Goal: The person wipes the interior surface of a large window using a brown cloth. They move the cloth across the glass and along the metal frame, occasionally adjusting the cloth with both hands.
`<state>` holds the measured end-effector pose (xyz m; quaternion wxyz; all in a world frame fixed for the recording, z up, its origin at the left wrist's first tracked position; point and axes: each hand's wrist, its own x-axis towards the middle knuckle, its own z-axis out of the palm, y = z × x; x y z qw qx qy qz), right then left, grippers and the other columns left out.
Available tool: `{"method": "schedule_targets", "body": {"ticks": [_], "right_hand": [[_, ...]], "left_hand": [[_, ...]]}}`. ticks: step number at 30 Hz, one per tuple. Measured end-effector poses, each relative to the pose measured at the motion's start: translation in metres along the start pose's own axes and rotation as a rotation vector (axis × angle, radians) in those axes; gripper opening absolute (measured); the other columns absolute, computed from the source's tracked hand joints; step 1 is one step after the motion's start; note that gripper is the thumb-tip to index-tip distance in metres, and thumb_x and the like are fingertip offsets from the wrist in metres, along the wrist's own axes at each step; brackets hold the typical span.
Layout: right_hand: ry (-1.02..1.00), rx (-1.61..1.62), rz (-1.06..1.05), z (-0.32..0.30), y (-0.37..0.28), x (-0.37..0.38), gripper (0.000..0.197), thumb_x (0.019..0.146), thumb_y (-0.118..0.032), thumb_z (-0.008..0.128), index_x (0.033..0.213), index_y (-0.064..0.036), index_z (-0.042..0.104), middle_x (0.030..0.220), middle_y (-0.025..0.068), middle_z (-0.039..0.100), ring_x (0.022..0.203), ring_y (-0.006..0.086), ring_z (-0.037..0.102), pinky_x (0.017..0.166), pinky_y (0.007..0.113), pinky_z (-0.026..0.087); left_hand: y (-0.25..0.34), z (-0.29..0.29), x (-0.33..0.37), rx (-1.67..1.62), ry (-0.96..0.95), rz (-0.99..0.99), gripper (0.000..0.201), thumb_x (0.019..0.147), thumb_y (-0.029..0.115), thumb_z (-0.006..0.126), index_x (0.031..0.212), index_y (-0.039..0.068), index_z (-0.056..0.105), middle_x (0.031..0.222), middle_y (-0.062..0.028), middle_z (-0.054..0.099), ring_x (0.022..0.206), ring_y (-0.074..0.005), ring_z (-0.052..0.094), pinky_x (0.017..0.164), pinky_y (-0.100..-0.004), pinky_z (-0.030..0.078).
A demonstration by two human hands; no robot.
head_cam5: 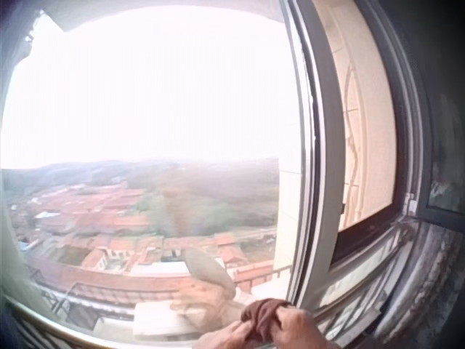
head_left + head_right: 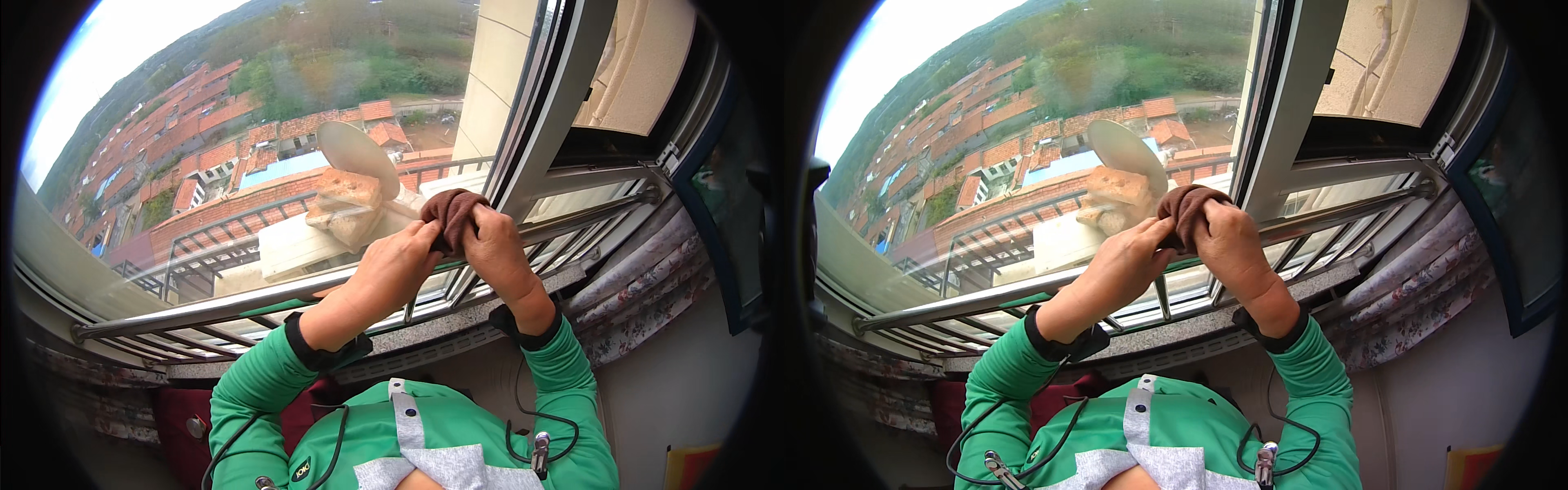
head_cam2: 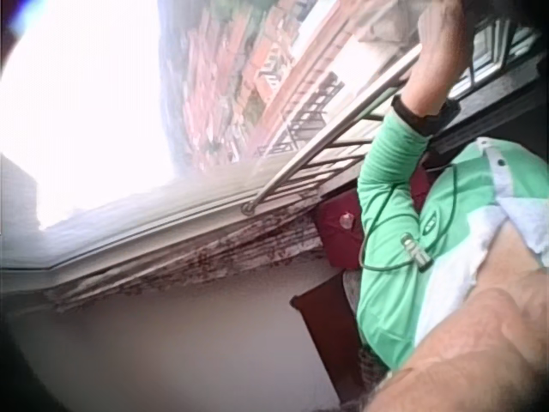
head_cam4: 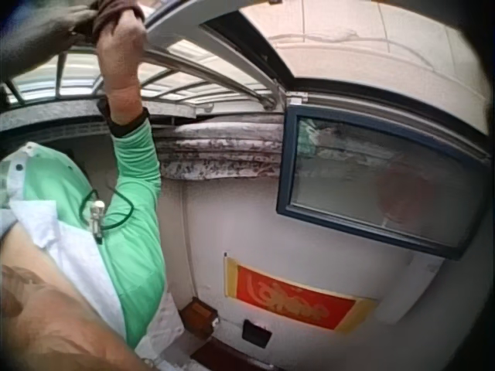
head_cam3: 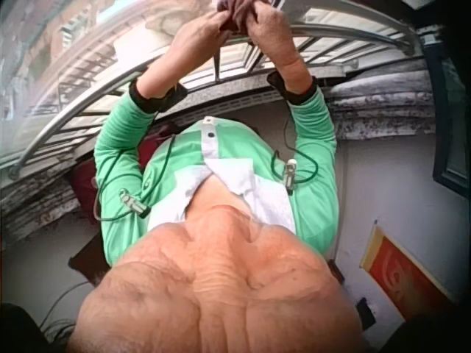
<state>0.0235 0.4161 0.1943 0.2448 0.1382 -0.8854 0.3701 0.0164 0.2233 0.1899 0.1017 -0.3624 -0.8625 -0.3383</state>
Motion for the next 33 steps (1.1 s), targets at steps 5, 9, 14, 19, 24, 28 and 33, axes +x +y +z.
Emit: {"method": "schedule_targets", "body": {"ticks": [5,9,14,19,24,28,33], "right_hand": [[0.112,-0.009,0.088,-0.011,0.009,0.002,0.016,0.1,-0.012,0.058,0.098,0.0029,0.064,0.09,0.0278,0.068,0.085,0.0472,0.067,0.073,0.05,0.053],[0.12,-0.034,0.041,0.01,-0.016,0.007,0.015,0.098,-0.012,0.059,0.098,0.002,0.064,0.087,0.0265,0.067,0.083,0.0474,0.066,0.072,0.051,0.053],[-0.021,0.098,-0.08,0.057,-0.067,0.013,0.015,0.095,-0.012,0.061,0.097,0.0027,0.061,0.089,0.026,0.067,0.083,0.0472,0.065,0.073,0.053,0.052],[-0.245,0.176,-0.293,0.13,-0.119,0.015,0.018,0.096,-0.016,0.058,0.093,0.0019,0.059,0.085,0.0233,0.068,0.083,0.0425,0.067,0.073,0.05,0.056],[-0.625,0.141,-0.414,0.197,-0.172,0.021,0.026,0.101,-0.022,0.054,0.095,0.0028,0.06,0.081,0.0229,0.069,0.081,0.0409,0.069,0.073,0.05,0.056],[-0.708,0.29,-0.354,0.198,-0.169,0.023,0.032,0.104,-0.024,0.05,0.093,0.0041,0.061,0.087,0.0271,0.069,0.087,0.0457,0.067,0.077,0.054,0.054],[-0.498,0.313,-0.25,0.145,-0.121,0.014,0.03,0.102,-0.023,0.055,0.093,0.0039,0.061,0.088,0.0288,0.067,0.085,0.0486,0.064,0.075,0.053,0.052]], "left_hand": [[0.018,0.029,0.035,0.068,-0.005,0.036,0.024,0.094,0.015,0.066,0.107,-0.001,0.053,0.102,-0.0192,0.063,0.095,-0.0403,0.066,0.08,-0.0476,0.054],[0.007,0.004,0.013,0.115,0.111,0.045,0.026,0.091,0.013,0.067,0.108,0.0,0.053,0.102,-0.0187,0.063,0.095,-0.0403,0.066,0.077,-0.0473,0.055],[-0.013,-0.056,-0.042,0.246,0.259,-0.059,0.026,0.085,0.009,0.07,0.107,0.004,0.059,0.101,-0.0141,0.065,0.09,-0.0367,0.067,0.074,-0.0445,0.055],[-0.039,-0.117,-0.113,0.518,0.29,-0.275,0.018,0.079,0.011,0.075,0.094,0.004,0.067,0.092,-0.0114,0.069,0.087,-0.0347,0.067,0.076,-0.0444,0.053],[-0.059,-0.156,-0.164,0.791,0.286,-0.542,0.017,0.078,0.02,0.078,0.086,0.006,0.071,0.088,-0.0079,0.07,0.091,-0.0294,0.066,0.085,-0.0422,0.05],[-0.062,-0.147,-0.166,0.831,0.358,-0.522,0.01,0.081,0.013,0.07,0.086,0.005,0.069,0.088,-0.0099,0.07,0.092,-0.0302,0.066,0.086,-0.0427,0.05],[-0.054,-0.099,-0.127,0.646,0.401,-0.349,0.01,0.082,0.01,0.069,0.087,0.003,0.065,0.087,-0.0134,0.069,0.09,-0.0346,0.066,0.083,-0.0451,0.051]]}}
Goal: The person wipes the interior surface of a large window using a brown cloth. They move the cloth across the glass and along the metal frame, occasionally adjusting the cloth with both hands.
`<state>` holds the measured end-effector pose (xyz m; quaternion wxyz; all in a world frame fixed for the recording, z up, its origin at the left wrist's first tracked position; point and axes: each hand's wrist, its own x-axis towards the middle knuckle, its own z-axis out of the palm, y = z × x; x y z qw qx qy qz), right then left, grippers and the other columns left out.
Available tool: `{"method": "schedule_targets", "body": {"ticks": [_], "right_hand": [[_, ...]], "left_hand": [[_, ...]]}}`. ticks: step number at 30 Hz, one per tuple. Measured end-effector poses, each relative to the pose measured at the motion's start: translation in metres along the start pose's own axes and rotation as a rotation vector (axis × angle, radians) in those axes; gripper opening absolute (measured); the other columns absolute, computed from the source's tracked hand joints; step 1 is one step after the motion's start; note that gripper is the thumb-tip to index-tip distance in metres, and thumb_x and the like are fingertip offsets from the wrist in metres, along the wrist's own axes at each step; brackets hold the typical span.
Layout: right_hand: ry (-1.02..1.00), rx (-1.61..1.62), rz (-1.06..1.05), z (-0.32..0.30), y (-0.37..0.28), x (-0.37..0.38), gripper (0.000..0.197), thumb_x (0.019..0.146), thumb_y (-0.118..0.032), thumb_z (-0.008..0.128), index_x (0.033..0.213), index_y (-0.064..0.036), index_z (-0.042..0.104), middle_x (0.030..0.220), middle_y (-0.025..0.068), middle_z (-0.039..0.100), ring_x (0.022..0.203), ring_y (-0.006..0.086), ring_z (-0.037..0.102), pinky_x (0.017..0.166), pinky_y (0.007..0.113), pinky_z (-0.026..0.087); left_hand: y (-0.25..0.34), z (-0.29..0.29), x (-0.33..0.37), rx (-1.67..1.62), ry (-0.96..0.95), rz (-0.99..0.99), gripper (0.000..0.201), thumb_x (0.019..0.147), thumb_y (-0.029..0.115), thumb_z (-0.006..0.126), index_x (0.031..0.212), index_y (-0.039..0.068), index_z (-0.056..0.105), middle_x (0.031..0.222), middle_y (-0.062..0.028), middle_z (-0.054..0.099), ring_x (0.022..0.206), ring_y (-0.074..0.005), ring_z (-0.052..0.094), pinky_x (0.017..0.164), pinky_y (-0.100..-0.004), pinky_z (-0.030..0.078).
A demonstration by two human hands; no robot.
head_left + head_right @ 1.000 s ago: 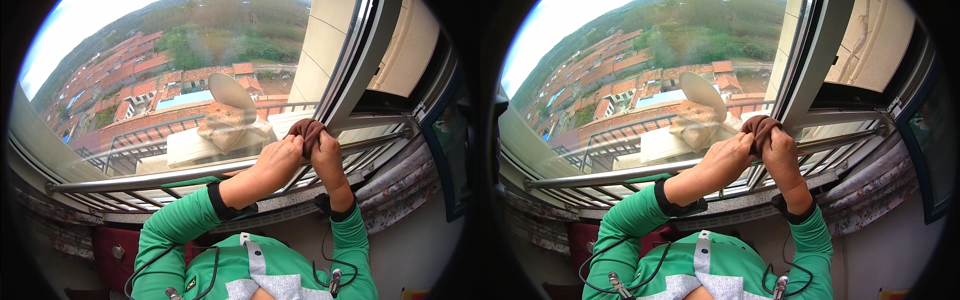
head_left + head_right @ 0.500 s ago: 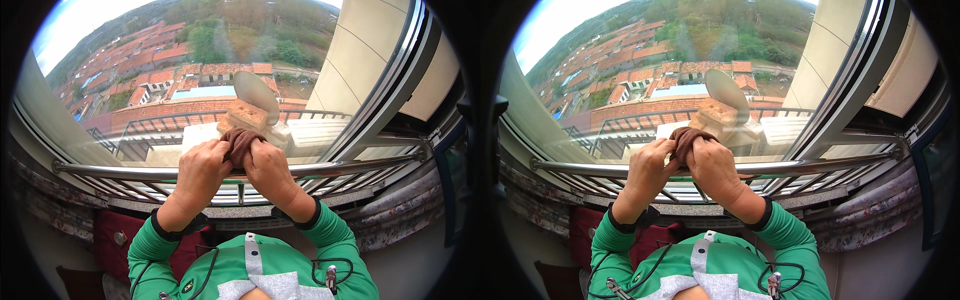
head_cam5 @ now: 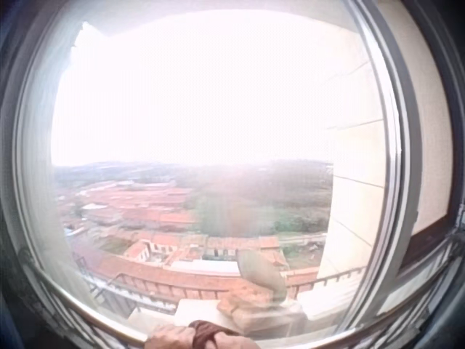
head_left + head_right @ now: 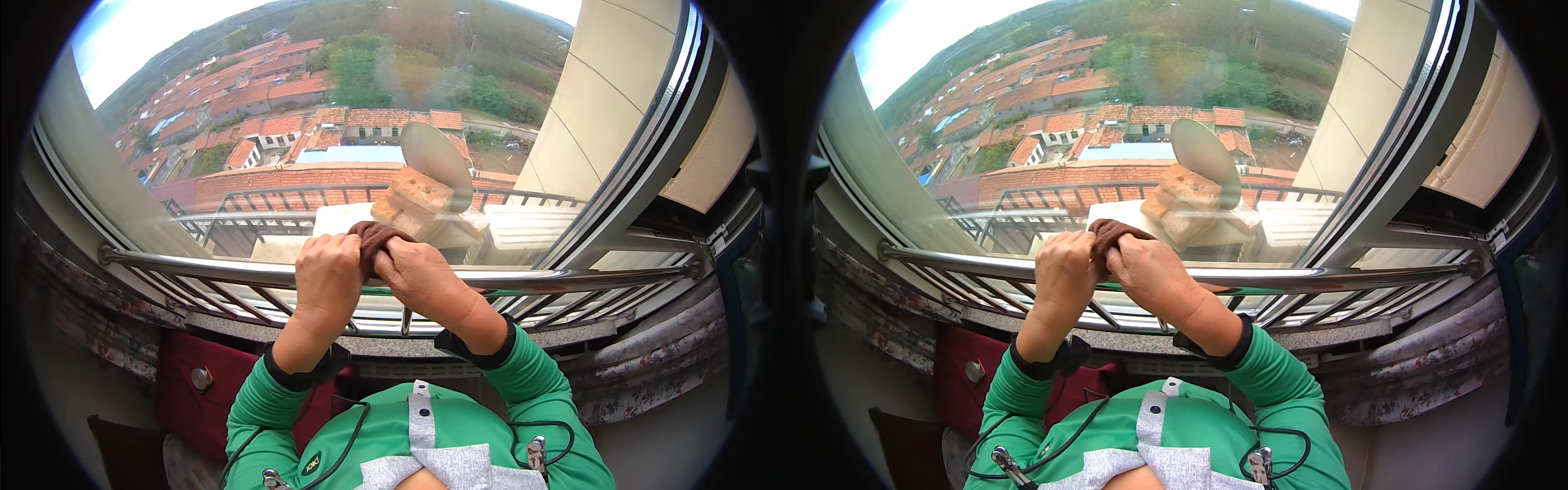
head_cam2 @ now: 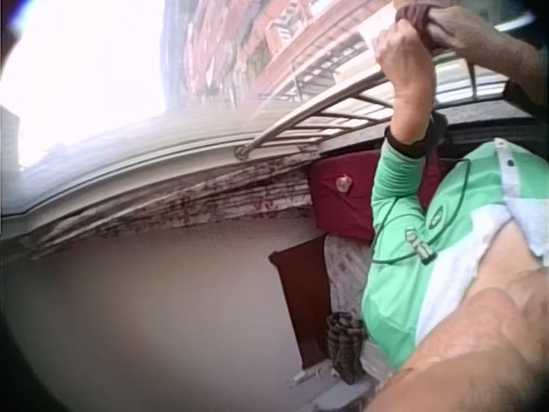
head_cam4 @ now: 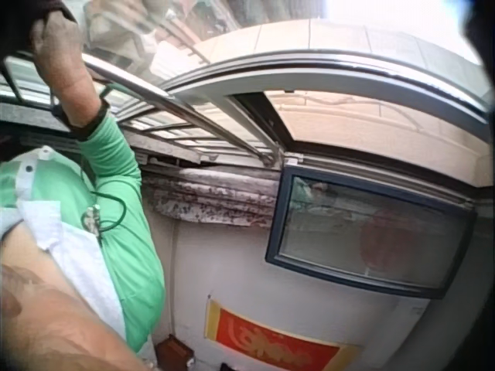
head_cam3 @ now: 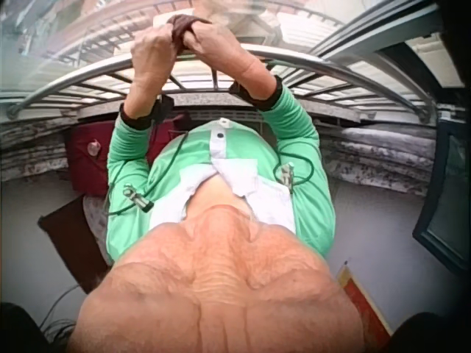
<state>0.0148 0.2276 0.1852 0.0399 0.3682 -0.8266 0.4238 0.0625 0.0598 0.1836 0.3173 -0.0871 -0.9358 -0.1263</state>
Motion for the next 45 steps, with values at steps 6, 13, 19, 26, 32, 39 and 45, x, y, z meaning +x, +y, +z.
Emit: {"method": "schedule_targets", "body": {"ticks": [6,13,19,26,32,39,45], "right_hand": [[0.118,-0.02,0.195,-0.092,0.022,-0.063,0.026,0.105,-0.02,0.056,0.102,0.0052,0.063,0.086,0.0255,0.066,0.077,0.0395,0.064,0.072,0.042,0.052],[-0.015,0.077,0.262,-0.134,0.029,-0.077,0.033,0.112,-0.025,0.048,0.117,0.0056,0.059,0.098,0.0045,0.064,0.087,0.0089,0.056,0.078,0.026,0.051],[-0.056,0.238,0.212,-0.091,0.014,-0.041,0.025,0.112,-0.018,0.048,0.11,0.0023,0.062,0.1,0.0056,0.065,0.09,0.0113,0.058,0.082,0.029,0.051],[-0.034,0.513,0.057,0.001,-0.006,0.01,0.028,0.111,-0.018,0.047,0.119,0.0047,0.06,0.104,0.0072,0.067,0.094,0.0111,0.061,0.084,0.028,0.052],[-0.079,0.38,-0.116,0.05,-0.047,0.057,0.029,0.107,-0.022,0.054,0.105,0.0063,0.06,0.093,0.0256,0.067,0.081,0.0404,0.065,0.073,0.042,0.052],[-0.141,-0.015,-0.375,0.015,-0.045,0.019,0.043,0.095,-0.01,0.067,0.134,0.0019,0.055,0.111,0.0259,0.068,0.107,0.0438,0.064,0.091,0.044,0.054],[0.028,0.201,0.098,-0.06,-0.004,-0.036,0.027,0.108,-0.013,0.054,0.127,-0.0001,0.068,0.101,0.0126,0.077,0.083,0.0129,0.069,0.072,0.029,0.058]], "left_hand": [[0.09,0.042,0.032,-0.182,-0.043,0.196,0.007,0.081,0.008,0.065,0.086,0.004,0.064,0.089,-0.0138,0.068,0.09,-0.0309,0.066,0.082,-0.0413,0.051],[0.116,0.061,0.034,-0.315,-0.019,0.256,0.02,0.082,0.016,0.071,0.095,0.003,0.064,0.094,-0.0128,0.065,0.095,-0.0301,0.064,0.084,-0.0393,0.051],[0.07,0.031,0.018,-0.374,0.009,0.093,0.038,0.08,0.021,0.08,0.107,0.001,0.061,0.104,-0.0151,0.061,0.102,-0.0334,0.061,0.089,-0.041,0.053],[0.009,-0.014,-0.014,-0.199,0.194,-0.097,0.059,0.077,0.021,0.083,0.129,0.002,0.063,0.113,-0.0135,0.059,0.108,-0.0329,0.059,0.092,-0.0416,0.053],[-0.033,-0.023,-0.026,-0.189,0.255,-0.314,0.081,0.073,0.013,0.083,0.144,0.006,0.043,0.128,-0.0185,0.042,0.121,-0.0414,0.051,0.096,-0.0465,0.055],[-0.033,-0.011,-0.02,-0.119,0.29,-0.333,0.078,0.072,0.015,0.086,0.139,0.005,0.045,0.127,-0.0194,0.039,0.121,-0.0414,0.049,0.092,-0.0458,0.057],[-0.027,-0.004,-0.011,-0.014,0.386,-0.329,0.075,0.069,0.015,0.091,0.129,0.007,0.046,0.123,-0.0181,0.039,0.117,-0.0397,0.049,0.09,-0.0464,0.056]]}}
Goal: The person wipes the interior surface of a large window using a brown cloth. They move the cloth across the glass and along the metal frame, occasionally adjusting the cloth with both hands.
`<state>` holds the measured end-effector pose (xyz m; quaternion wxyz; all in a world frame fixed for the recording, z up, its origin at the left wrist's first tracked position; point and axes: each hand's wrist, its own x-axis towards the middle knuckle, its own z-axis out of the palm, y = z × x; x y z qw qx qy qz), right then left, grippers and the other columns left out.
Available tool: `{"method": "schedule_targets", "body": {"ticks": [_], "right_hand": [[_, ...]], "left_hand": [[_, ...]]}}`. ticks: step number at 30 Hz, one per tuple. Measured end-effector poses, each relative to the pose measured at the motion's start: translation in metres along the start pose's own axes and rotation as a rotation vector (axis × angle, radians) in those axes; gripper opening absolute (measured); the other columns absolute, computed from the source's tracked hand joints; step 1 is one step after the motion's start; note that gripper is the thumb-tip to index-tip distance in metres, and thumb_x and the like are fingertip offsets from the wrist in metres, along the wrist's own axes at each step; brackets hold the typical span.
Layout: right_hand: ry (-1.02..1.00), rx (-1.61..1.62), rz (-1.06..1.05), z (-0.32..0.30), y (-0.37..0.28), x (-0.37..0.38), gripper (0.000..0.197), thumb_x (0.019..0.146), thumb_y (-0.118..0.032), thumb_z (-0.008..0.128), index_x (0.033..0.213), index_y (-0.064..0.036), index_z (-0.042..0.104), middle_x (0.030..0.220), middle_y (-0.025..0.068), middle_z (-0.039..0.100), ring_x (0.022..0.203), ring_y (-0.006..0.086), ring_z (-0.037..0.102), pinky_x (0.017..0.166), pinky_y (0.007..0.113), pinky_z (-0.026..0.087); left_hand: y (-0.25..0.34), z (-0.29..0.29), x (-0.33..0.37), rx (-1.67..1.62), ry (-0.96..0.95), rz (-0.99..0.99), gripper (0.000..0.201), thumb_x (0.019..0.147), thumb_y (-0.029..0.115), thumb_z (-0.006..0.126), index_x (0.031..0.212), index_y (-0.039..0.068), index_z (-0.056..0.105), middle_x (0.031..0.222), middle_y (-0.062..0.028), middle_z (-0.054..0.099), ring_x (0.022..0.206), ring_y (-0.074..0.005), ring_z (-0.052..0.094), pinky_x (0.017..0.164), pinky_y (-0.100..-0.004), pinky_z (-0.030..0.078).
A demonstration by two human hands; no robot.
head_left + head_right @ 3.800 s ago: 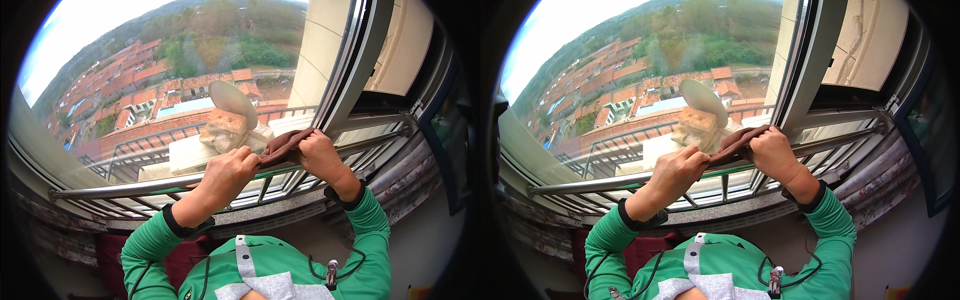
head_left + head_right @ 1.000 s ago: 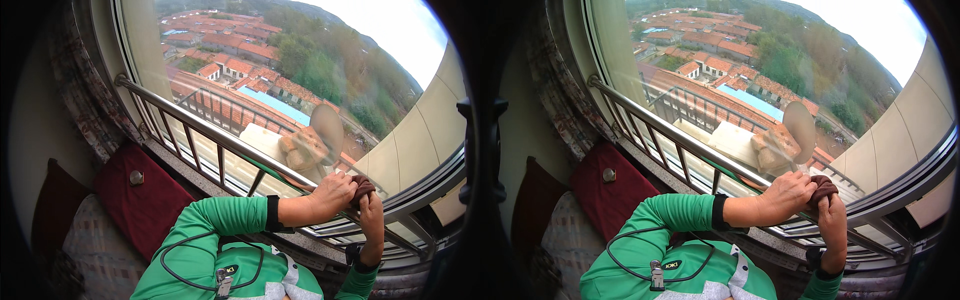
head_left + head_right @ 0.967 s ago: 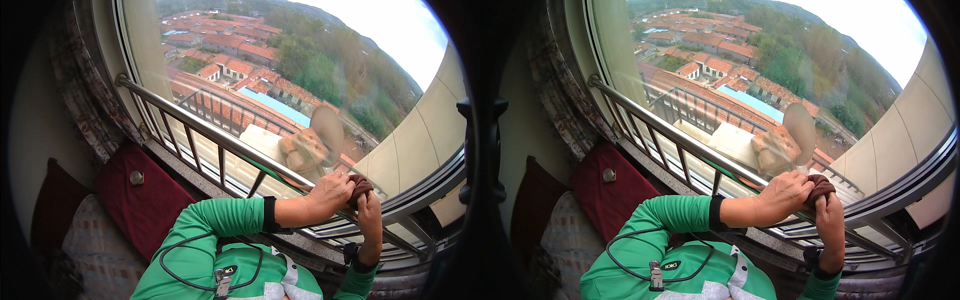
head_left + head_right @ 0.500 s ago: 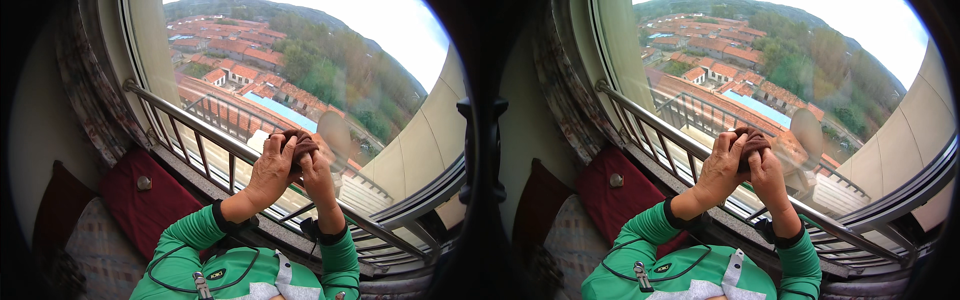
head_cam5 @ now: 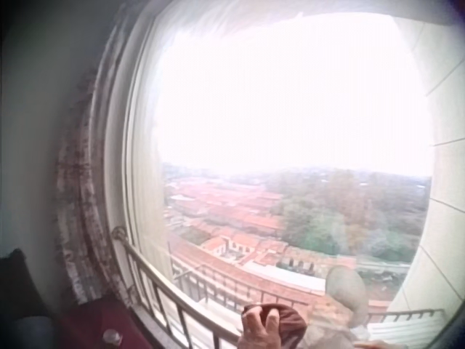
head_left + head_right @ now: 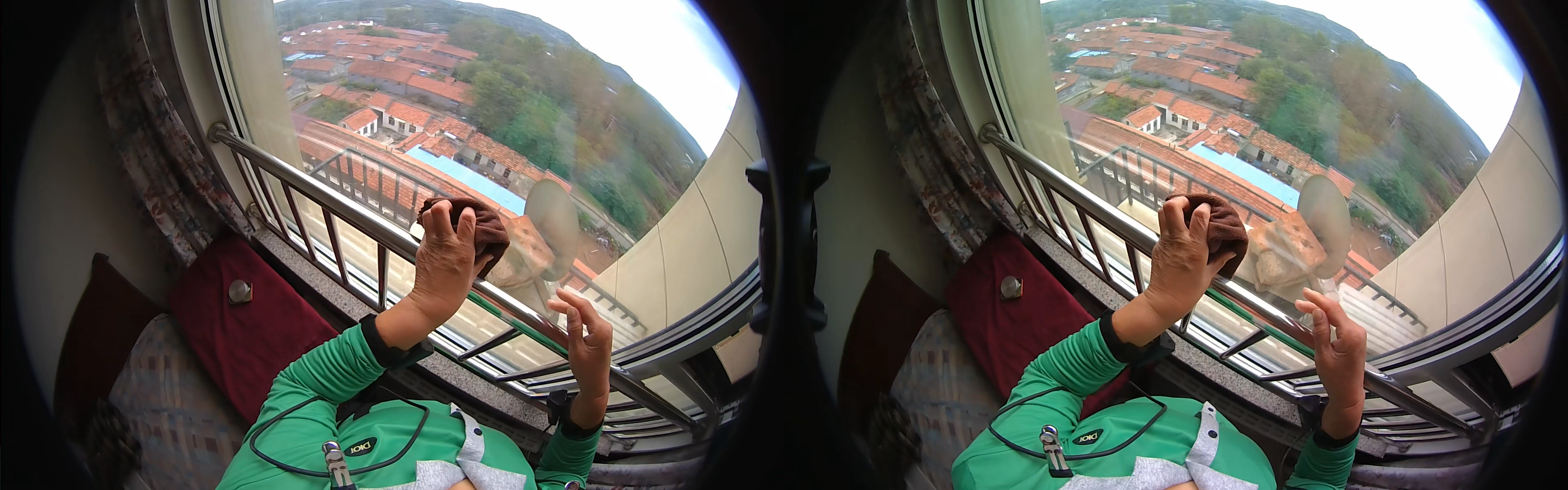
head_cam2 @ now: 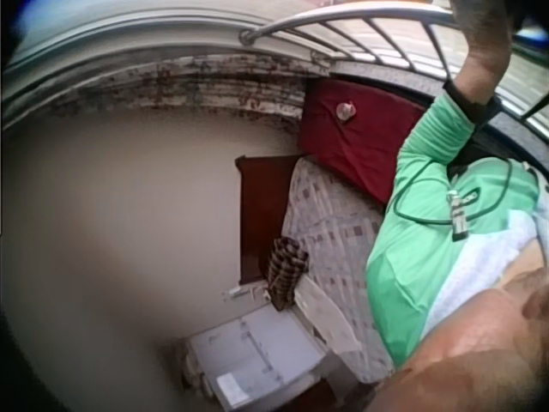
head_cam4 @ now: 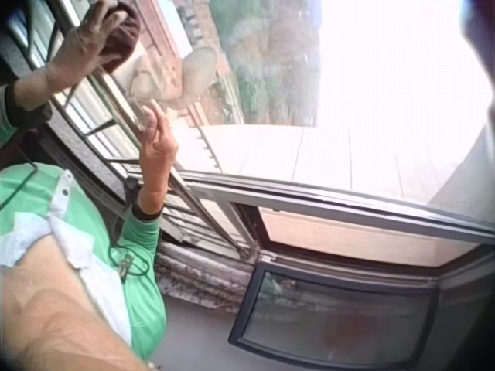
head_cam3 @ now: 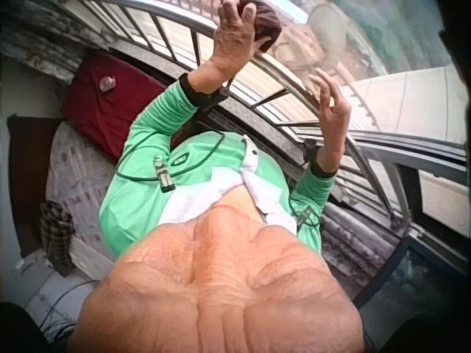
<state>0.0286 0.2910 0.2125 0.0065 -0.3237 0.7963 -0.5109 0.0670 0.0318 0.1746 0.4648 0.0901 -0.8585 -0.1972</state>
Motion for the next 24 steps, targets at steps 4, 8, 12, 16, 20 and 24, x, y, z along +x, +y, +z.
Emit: {"method": "schedule_targets", "body": {"ticks": [4,8,12,16,20,24], "right_hand": [[0.199,-0.092,0.17,-0.037,0.026,-0.034,0.027,0.11,-0.016,0.051,0.122,-0.0007,0.07,0.088,0.0068,0.075,0.068,0.0058,0.061,0.058,0.024,0.052],[0.248,-0.347,0.138,-0.059,0.046,-0.049,0.026,0.11,-0.018,0.05,0.116,-0.0032,0.071,0.068,0.001,0.063,0.055,0.0054,0.049,0.05,0.024,0.037],[0.269,-0.531,0.139,-0.054,0.051,-0.052,0.021,0.105,-0.013,0.054,0.114,-0.0087,0.072,0.066,0.0102,0.064,0.055,0.0198,0.063,0.055,0.034,0.047],[0.34,-0.608,0.068,-0.045,0.052,-0.049,0.02,0.103,-0.011,0.055,0.112,-0.01,0.073,0.072,0.0141,0.067,0.059,0.0293,0.066,0.058,0.039,0.049],[0.344,-0.659,0.066,-0.044,0.054,-0.048,0.02,0.102,-0.012,0.055,0.111,-0.01,0.072,0.075,0.0151,0.068,0.062,0.0321,0.066,0.06,0.04,0.049],[0.32,-0.685,0.047,-0.046,0.058,-0.051,0.02,0.102,-0.012,0.054,0.111,-0.0094,0.072,0.08,0.0165,0.069,0.066,0.0352,0.065,0.062,0.042,0.049]], "left_hand": [[-0.021,0.001,0.009,-0.066,0.043,-0.015,0.05,0.075,0.015,0.085,0.114,0.012,0.054,0.113,-0.014,0.043,0.104,-0.0345,0.056,0.087,-0.0452,0.055],[-0.054,-0.014,0.022,-0.067,0.104,-0.093,0.045,0.076,0.012,0.084,0.114,0.01,0.06,0.111,-0.0139,0.048,0.102,-0.0347,0.059,0.091,-0.044,0.054],[-0.097,-0.042,0.045,0.115,0.161,-0.465,0.045,0.08,0.006,0.08,0.12,0.005,0.059,0.116,-0.0172,0.051,0.103,-0.0392,0.064,0.089,-0.0458,0.057],[-0.081,-0.026,0.029,0.069,0.102,-0.292,0.039,0.08,0.007,0.08,0.115,0.003,0.063,0.114,-0.0153,0.053,0.101,-0.0376,0.065,0.086,-0.045,0.057],[-0.024,0.007,-0.012,-0.092,0.001,0.018,0.031,0.081,0.008,0.079,0.109,0.005,0.065,0.106,-0.0136,0.052,0.095,-0.0327,0.065,0.083,-0.0427,0.057],[-0.04,0.004,0.001,-0.172,0.012,-0.008,0.029,0.079,0.008,0.079,0.106,0.005,0.067,0.105,-0.0142,0.054,0.097,-0.0346,0.065,0.083,-0.0439,0.056]]}}
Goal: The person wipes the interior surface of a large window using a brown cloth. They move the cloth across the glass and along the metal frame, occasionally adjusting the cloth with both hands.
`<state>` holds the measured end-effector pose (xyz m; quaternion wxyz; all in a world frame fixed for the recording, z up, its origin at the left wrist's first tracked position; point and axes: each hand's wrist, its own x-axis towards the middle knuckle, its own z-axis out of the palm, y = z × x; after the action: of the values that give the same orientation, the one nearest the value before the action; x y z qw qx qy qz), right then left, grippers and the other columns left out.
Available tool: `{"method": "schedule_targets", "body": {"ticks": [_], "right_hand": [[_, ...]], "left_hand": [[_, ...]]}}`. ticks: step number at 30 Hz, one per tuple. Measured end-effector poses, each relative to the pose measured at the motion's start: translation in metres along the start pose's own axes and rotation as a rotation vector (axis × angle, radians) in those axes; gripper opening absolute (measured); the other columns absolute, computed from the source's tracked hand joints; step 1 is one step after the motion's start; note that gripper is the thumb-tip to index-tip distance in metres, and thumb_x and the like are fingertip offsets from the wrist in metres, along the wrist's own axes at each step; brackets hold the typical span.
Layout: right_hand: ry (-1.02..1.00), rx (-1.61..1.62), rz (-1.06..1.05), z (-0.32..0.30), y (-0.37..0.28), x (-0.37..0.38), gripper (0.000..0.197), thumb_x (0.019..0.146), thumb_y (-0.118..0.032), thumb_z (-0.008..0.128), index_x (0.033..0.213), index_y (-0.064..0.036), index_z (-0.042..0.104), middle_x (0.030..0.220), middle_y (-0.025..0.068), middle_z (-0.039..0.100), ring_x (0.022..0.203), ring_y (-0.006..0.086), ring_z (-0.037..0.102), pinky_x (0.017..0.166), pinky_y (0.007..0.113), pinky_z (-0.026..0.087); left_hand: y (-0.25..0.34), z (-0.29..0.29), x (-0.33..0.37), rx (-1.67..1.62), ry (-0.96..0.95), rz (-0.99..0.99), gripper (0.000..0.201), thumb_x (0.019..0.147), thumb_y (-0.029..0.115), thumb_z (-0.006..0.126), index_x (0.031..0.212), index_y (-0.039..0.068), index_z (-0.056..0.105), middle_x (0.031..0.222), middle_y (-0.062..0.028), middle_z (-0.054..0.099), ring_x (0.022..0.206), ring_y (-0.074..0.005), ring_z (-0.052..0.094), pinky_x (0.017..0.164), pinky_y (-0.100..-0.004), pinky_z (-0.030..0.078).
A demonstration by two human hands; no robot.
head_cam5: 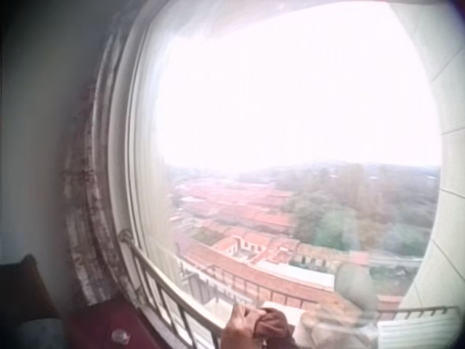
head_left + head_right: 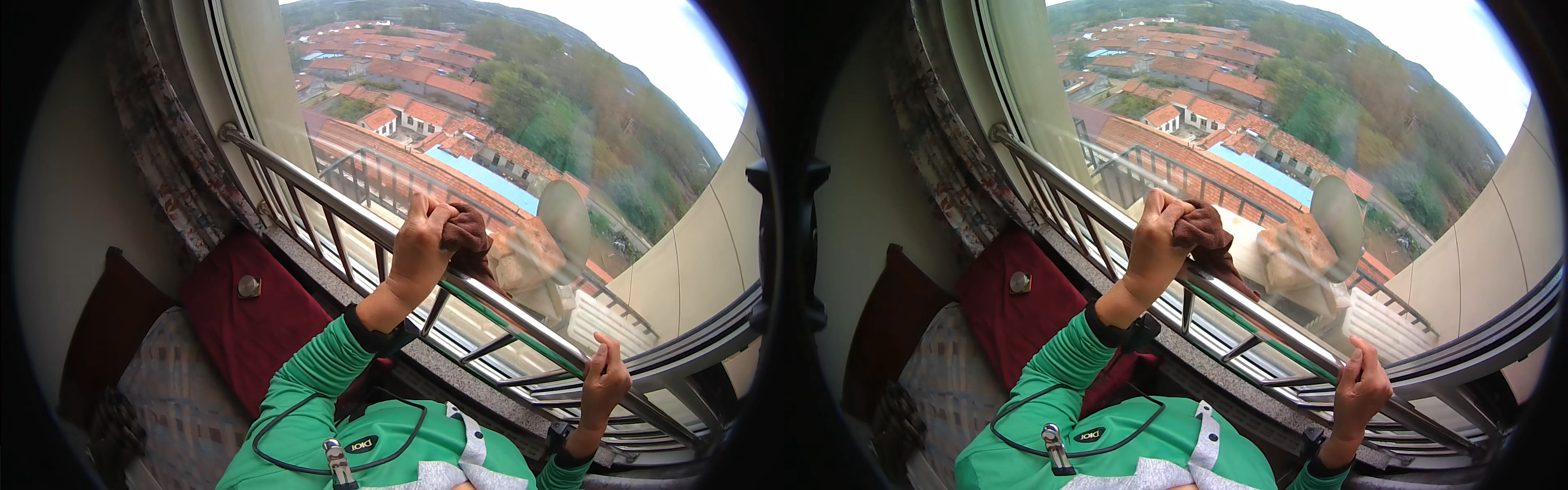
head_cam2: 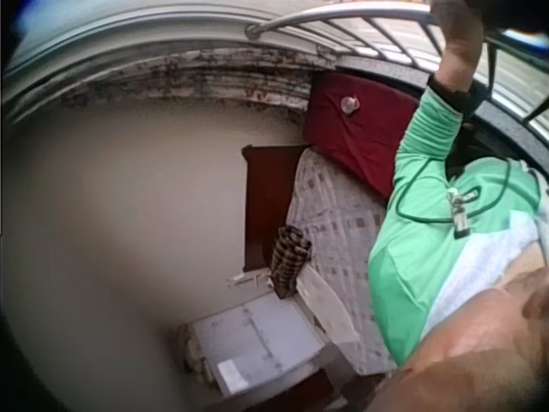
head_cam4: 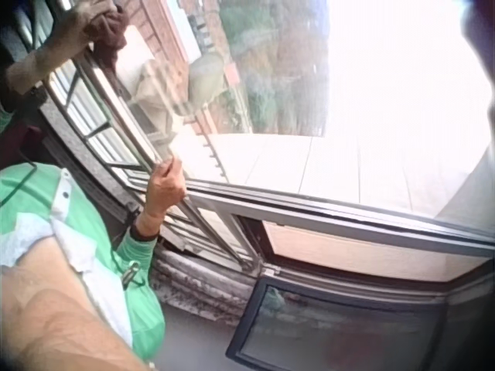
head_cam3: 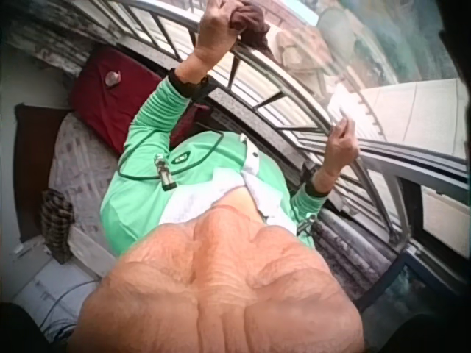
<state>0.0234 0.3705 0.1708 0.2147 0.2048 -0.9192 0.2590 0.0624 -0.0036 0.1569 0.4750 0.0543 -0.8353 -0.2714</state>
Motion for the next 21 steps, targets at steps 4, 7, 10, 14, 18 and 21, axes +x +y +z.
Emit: {"method": "schedule_targets", "body": {"ticks": [4,7,10,14,18,21], "right_hand": [[0.043,0.062,-0.03,0.001,0.001,-0.001,0.021,0.102,-0.012,0.054,0.111,-0.0091,0.072,0.083,0.0164,0.07,0.067,0.0356,0.065,0.063,0.043,0.05],[0.037,-0.006,0.013,0.003,-0.001,-0.001,0.02,0.102,-0.012,0.054,0.11,-0.009,0.072,0.084,0.0158,0.071,0.067,0.035,0.066,0.064,0.043,0.05],[0.074,0.051,-0.003,0.004,-0.002,0.0,0.02,0.101,-0.011,0.054,0.11,-0.0092,0.073,0.083,0.0153,0.071,0.067,0.0343,0.067,0.064,0.042,0.051],[0.039,0.008,0.048,0.004,-0.003,-0.001,0.02,0.101,-0.011,0.054,0.11,-0.009,0.073,0.082,0.0147,0.071,0.064,0.0336,0.066,0.063,0.041,0.051],[0.052,0.001,0.032,0.003,-0.002,-0.002,0.02,0.101,-0.011,0.054,0.109,-0.0089,0.072,0.081,0.0145,0.071,0.063,0.0334,0.066,0.063,0.041,0.05],[0.056,0.006,0.043,0.004,-0.003,-0.001,0.02,0.101,-0.011,0.054,0.109,-0.009,0.073,0.082,0.0146,0.071,0.064,0.0333,0.065,0.062,0.041,0.05]], "left_hand": [[-0.045,-0.035,0.037,0.118,0.169,-0.205,0.032,0.079,0.01,0.081,0.107,0.003,0.067,0.108,-0.016,0.055,0.095,-0.0372,0.065,0.084,-0.0437,0.056],[-0.043,-0.039,0.04,0.094,0.222,-0.309,0.031,0.081,0.008,0.079,0.108,0.001,0.066,0.109,-0.0159,0.054,0.098,-0.0356,0.063,0.088,-0.043,0.055],[-0.017,-0.018,0.018,0.154,0.162,-0.066,0.041,0.077,0.006,0.082,0.113,0.002,0.062,0.112,-0.0162,0.048,0.103,-0.035,0.059,0.094,-0.0432,0.052],[-0.021,-0.011,0.013,-0.01,0.086,-0.065,0.038,0.076,0.004,0.082,0.107,0.005,0.06,0.109,-0.0139,0.045,0.098,-0.0326,0.055,0.091,-0.0408,0.051],[-0.056,-0.045,0.041,0.059,0.169,-0.183,0.029,0.081,0.007,0.08,0.104,0.005,0.063,0.105,-0.0142,0.05,0.094,-0.0316,0.058,0.089,-0.0408,0.052],[-0.049,-0.049,0.048,0.095,0.251,-0.265,0.027,0.083,0.006,0.079,0.104,0.002,0.063,0.108,-0.0167,0.053,0.096,-0.0364,0.061,0.09,-0.0418,0.052]]}}
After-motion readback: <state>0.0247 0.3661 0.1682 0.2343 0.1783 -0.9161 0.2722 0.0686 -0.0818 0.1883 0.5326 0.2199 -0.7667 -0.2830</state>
